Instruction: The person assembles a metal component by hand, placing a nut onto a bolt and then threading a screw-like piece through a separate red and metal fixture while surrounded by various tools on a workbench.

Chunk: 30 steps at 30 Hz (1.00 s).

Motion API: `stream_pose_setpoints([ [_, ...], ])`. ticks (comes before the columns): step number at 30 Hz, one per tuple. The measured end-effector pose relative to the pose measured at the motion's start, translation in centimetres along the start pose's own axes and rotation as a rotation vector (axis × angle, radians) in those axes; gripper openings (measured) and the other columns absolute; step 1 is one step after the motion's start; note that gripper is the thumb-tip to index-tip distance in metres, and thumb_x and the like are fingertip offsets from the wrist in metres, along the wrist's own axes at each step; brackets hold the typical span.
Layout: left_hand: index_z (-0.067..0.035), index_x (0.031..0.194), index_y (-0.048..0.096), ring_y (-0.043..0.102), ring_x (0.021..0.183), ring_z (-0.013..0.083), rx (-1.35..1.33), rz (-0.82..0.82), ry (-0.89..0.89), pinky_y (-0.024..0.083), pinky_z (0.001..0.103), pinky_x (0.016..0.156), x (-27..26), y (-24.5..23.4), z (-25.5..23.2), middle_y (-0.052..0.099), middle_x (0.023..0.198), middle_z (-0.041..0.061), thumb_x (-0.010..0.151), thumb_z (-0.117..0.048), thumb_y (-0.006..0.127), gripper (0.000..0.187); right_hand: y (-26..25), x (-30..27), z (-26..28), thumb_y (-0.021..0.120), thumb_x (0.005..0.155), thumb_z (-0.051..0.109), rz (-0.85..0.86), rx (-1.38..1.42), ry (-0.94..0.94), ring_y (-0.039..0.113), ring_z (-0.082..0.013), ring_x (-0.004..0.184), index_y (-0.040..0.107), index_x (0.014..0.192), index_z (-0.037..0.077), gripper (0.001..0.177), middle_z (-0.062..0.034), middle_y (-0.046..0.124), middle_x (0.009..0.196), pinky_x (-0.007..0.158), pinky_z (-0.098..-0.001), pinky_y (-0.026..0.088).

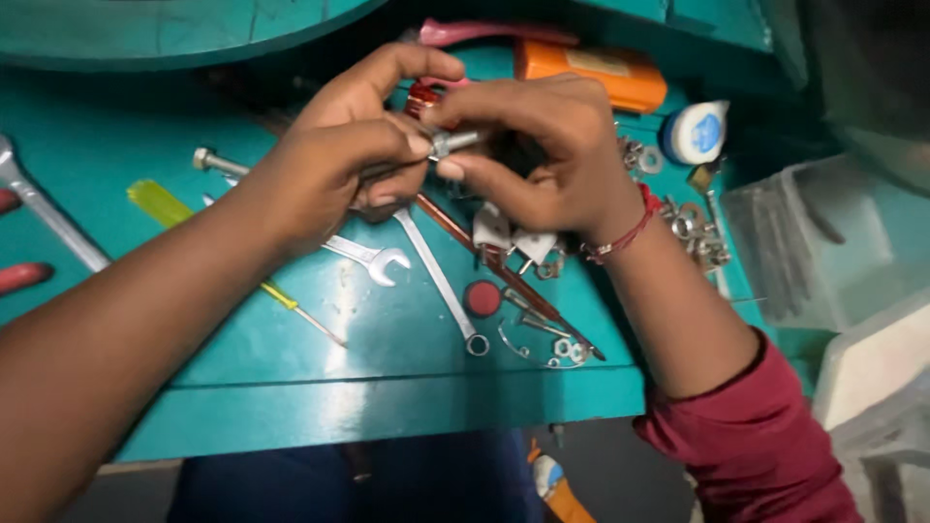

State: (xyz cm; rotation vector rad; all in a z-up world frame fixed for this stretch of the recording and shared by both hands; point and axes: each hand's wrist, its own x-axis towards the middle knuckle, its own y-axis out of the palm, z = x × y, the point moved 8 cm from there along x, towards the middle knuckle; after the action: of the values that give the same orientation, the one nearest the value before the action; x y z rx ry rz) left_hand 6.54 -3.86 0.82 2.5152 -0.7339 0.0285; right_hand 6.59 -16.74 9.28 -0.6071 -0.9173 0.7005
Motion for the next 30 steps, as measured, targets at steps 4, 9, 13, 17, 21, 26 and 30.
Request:
stream_pose_setpoints([
  [4,-0.005,0.13,0.042,0.045,0.055,0.0091,-0.046,-0.057,-0.024,0.031,0.026,0.046,-0.2,-0.9,0.5,0.056,0.082,0.003,0.094,-0.003,0.055,0.039,0.9,0.0,-0.8,0.072,0.107,0.013,-0.006,0.025,0.077,0.078,-0.0137,0.076,0.073,0.118,0.005,0.014,-0.0057,0.077,0.095,0.067,-0.0237,0.058],
  [9,-0.01,0.12,0.038,0.041,0.053,0.0079,-0.115,-0.037,-0.009,0.029,0.025,0.047,-0.3,-0.9,0.1,0.049,0.067,0.004,0.1,-0.004,0.058,0.029,0.8,0.1,-0.5,0.074,0.106,0.019,-0.037,0.057,0.05,0.076,-0.0139,0.085,0.069,0.124,0.0,0.027,-0.0102,0.075,0.107,0.075,-0.0243,0.059],
  [13,-0.011,0.119,0.037,0.042,0.053,0.0094,-0.136,-0.042,-0.011,0.029,0.025,0.048,-0.2,-0.7,-0.2,0.051,0.068,0.005,0.1,-0.005,0.058,0.029,0.8,0.0,-0.7,0.074,0.109,0.016,-0.071,0.053,0.077,0.078,-0.0135,0.087,0.071,0.12,0.002,0.018,-0.0098,0.077,0.104,0.076,-0.0239,0.061],
  [17,-0.01,0.118,0.036,0.04,0.051,0.0091,-0.074,-0.06,-0.004,0.029,0.026,0.048,-0.5,-0.7,-0.2,0.049,0.067,0.005,0.101,-0.004,0.058,0.029,0.5,0.3,-0.3,0.071,0.105,0.012,-0.109,0.036,0.062,0.077,-0.0164,0.089,0.069,0.123,-0.001,0.022,-0.0125,0.077,0.105,0.078,-0.027,0.059],
  [21,-0.009,0.118,0.036,0.037,0.048,0.0093,-0.051,-0.064,0.002,0.029,0.026,0.047,-0.4,-0.8,-0.4,0.051,0.068,0.008,0.099,-0.004,0.058,0.029,0.4,0.3,0.0,0.073,0.103,0.018,-0.104,0.122,0.039,0.078,-0.0178,0.09,0.069,0.126,0.001,0.029,-0.0121,0.077,0.103,0.076,-0.0259,0.06],
  [26,-0.006,0.118,0.034,0.036,0.048,0.0104,-0.11,-0.117,0.02,0.031,0.027,0.047,-0.6,-1.4,-0.6,0.053,0.07,0.012,0.097,-0.008,0.048,0.025,1.0,-0.2,-1.7,0.071,0.106,0.018,-0.1,0.047,0.142,0.078,-0.0149,0.077,0.075,0.121,0.005,0.02,-0.0094,0.078,0.088,0.066,-0.0268,0.056],
  [30,-0.004,0.12,0.032,0.037,0.049,0.0116,-0.168,-0.103,0.036,0.033,0.027,0.048,-0.7,-1.5,-0.5,0.053,0.071,0.013,0.095,-0.008,0.042,0.028,0.9,-0.1,-1.8,0.072,0.104,0.019,-0.083,0.085,0.134,0.077,-0.014,0.074,0.073,0.122,0.004,0.023,-0.0089,0.077,0.085,0.064,-0.0259,0.057],
])
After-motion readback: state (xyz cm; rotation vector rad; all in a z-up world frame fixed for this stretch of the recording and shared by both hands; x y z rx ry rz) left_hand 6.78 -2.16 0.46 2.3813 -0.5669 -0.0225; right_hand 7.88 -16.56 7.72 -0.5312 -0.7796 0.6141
